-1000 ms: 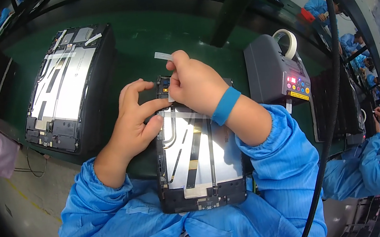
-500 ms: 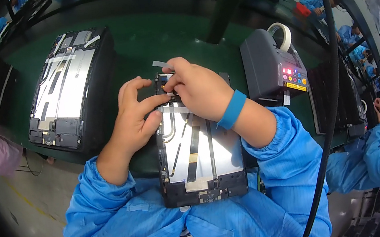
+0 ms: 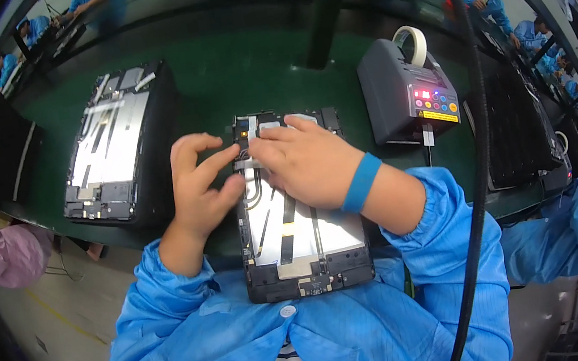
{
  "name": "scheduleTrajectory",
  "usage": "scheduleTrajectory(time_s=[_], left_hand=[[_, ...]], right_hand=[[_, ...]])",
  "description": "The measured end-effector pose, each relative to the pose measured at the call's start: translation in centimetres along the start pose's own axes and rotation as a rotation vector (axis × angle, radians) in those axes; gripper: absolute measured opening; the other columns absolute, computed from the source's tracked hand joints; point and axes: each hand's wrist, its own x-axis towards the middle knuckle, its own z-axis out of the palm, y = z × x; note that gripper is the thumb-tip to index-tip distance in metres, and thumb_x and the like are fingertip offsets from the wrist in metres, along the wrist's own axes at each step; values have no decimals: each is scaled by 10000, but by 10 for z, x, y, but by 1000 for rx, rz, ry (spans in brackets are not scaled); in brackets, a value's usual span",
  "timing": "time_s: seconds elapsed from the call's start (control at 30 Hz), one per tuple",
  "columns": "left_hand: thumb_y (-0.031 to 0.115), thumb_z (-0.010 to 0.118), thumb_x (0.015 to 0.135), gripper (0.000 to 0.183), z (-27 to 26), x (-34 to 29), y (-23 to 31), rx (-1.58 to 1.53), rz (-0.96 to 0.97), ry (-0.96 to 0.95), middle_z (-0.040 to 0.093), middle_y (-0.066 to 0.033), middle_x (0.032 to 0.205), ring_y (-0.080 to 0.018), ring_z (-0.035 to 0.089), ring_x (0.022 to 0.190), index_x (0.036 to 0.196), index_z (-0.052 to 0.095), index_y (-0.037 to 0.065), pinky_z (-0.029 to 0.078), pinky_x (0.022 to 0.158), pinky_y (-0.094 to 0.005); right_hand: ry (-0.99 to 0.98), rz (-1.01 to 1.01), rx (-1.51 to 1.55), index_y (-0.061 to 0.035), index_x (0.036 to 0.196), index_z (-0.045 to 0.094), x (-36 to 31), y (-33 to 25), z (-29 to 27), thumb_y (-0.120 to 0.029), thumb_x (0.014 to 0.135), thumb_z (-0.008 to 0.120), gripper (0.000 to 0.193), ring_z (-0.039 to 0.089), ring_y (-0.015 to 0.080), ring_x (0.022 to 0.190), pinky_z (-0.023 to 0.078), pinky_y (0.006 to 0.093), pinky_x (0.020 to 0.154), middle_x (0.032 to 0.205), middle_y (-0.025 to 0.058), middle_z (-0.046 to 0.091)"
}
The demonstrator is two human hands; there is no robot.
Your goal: The person assembles electronic tablets by applying adhesive tape to the tablet with a tape dispenser, then connecting ribbon cables by hand.
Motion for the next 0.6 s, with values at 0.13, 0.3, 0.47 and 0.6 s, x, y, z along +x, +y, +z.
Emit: scheduleTrajectory(time_s=[0.13,0.3,0.47,0.6], left_hand=[[244,809,612,435,-16,9,47,-312,-17,-61,605,-88,907,-281,555,846,970,662,44,420,788,-396],[168,796,644,224,-23,17,86,-201,137,-96,588,-31,688,-217,558,636,797,663,73,403,626,-348],[119,770,670,139,-12,44,96,-265,113,-209,582,-25,670,-211,547,612,746,658,86,395,603,-348],[122,766,688,155,8,65,90,-317,69,-355,626,-52,710,-234,587,642,805,680,69,441,619,-341]], right_hand=[[67,-62,69,-74,1038,615,-26,-27,-16,-135,706,696,347,571,264,1085,428,427,925,1104,98,626],[217,162,200,-55,1006,628,-58,-58,-33,-136,737,700,290,623,273,887,448,385,831,883,90,653],[402,206,407,-43,990,619,-83,-47,-36,-113,754,706,261,633,274,916,437,387,825,928,78,662],[419,246,280,-64,888,604,-96,-35,-35,-54,772,669,134,629,278,1046,445,418,861,983,83,670]])
